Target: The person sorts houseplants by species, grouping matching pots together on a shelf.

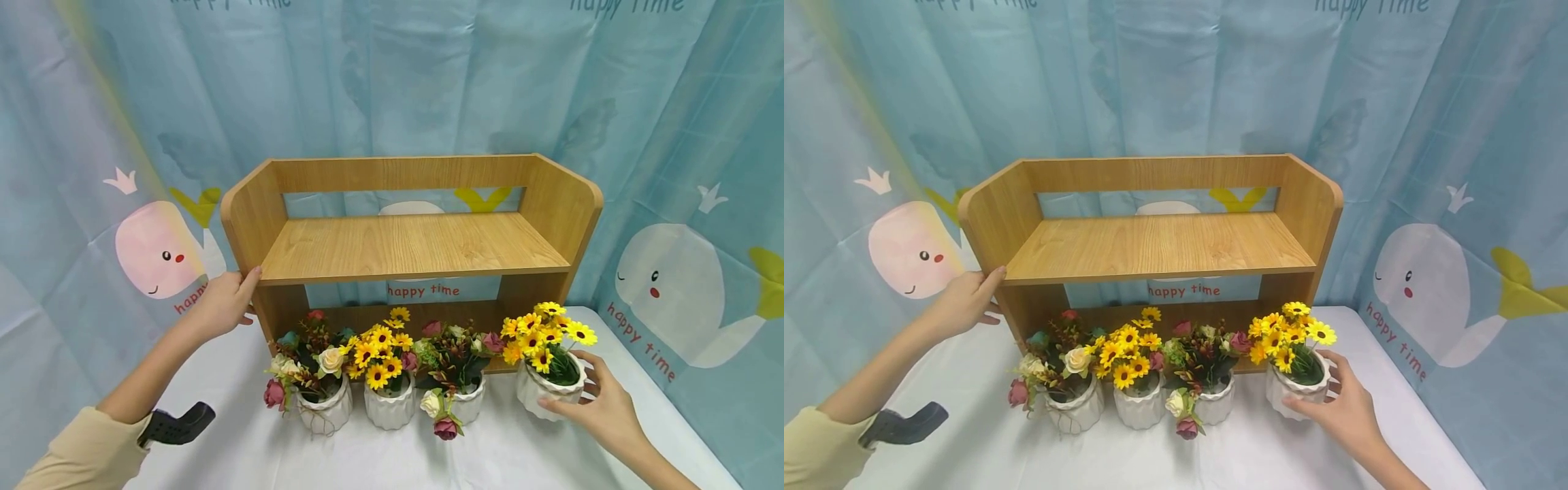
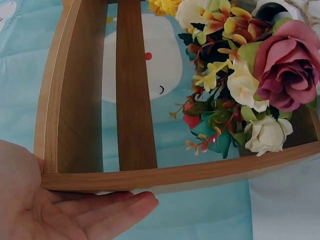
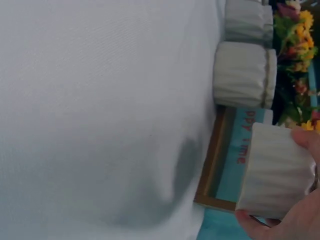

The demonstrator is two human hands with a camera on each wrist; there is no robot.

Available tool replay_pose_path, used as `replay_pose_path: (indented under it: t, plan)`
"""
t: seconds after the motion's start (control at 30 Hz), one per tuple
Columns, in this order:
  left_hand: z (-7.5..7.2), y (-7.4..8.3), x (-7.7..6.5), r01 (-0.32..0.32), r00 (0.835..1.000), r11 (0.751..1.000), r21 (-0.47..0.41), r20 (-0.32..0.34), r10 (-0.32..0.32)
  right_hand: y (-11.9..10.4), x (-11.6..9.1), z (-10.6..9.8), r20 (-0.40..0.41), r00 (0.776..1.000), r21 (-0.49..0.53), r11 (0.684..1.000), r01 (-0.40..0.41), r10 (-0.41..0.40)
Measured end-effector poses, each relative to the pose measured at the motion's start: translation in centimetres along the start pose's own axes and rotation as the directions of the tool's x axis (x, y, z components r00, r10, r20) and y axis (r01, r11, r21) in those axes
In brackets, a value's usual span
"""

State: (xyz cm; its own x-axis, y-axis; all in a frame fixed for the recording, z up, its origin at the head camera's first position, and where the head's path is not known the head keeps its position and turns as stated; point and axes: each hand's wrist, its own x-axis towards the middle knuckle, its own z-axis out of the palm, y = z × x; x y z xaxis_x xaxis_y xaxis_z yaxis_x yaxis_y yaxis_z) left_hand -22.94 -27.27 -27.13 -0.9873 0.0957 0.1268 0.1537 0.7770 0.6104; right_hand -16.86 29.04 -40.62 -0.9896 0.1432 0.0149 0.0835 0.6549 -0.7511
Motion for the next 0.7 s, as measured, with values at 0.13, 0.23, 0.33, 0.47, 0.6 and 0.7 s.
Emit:
replay_pose_path:
  t: [0.13, 0.23, 0.33, 0.47, 0.6, 0.7]
  plan:
    - [0.0, -0.1, 0.0, 0.004, 1.0, 1.0, 0.025, 0.0, -0.004, -0.9, -0.6, -0.9, -0.004, 0.999, -0.005, 0.999, 0.051, -0.051]
    - [0.0, -0.1, -0.1, 0.009, 1.0, 0.999, 0.04, -0.005, -0.009, -1.7, -1.1, -1.4, -0.021, 0.994, -0.003, 0.994, 0.106, -0.106]
    - [0.1, 0.0, -0.1, 0.014, 1.0, 0.999, 0.044, -0.012, -0.014, -2.5, -1.4, -1.7, -0.035, 0.987, 0.004, 0.988, 0.155, -0.155]
    - [0.3, 0.1, -0.2, 0.003, 0.999, 0.999, 0.043, -0.033, -0.002, -3.7, -1.6, -2.1, -0.039, 0.979, 0.022, 0.979, 0.201, -0.2]
    - [0.5, 0.1, -0.4, -0.024, 0.998, 0.999, 0.034, -0.058, 0.026, -4.8, -1.5, -2.4, -0.039, 0.967, 0.053, 0.966, 0.254, -0.253]
    - [0.6, 0.1, -0.4, -0.036, 0.997, 0.999, 0.023, -0.07, 0.038, -5.7, -1.4, -2.6, -0.041, 0.957, 0.072, 0.954, 0.291, -0.288]
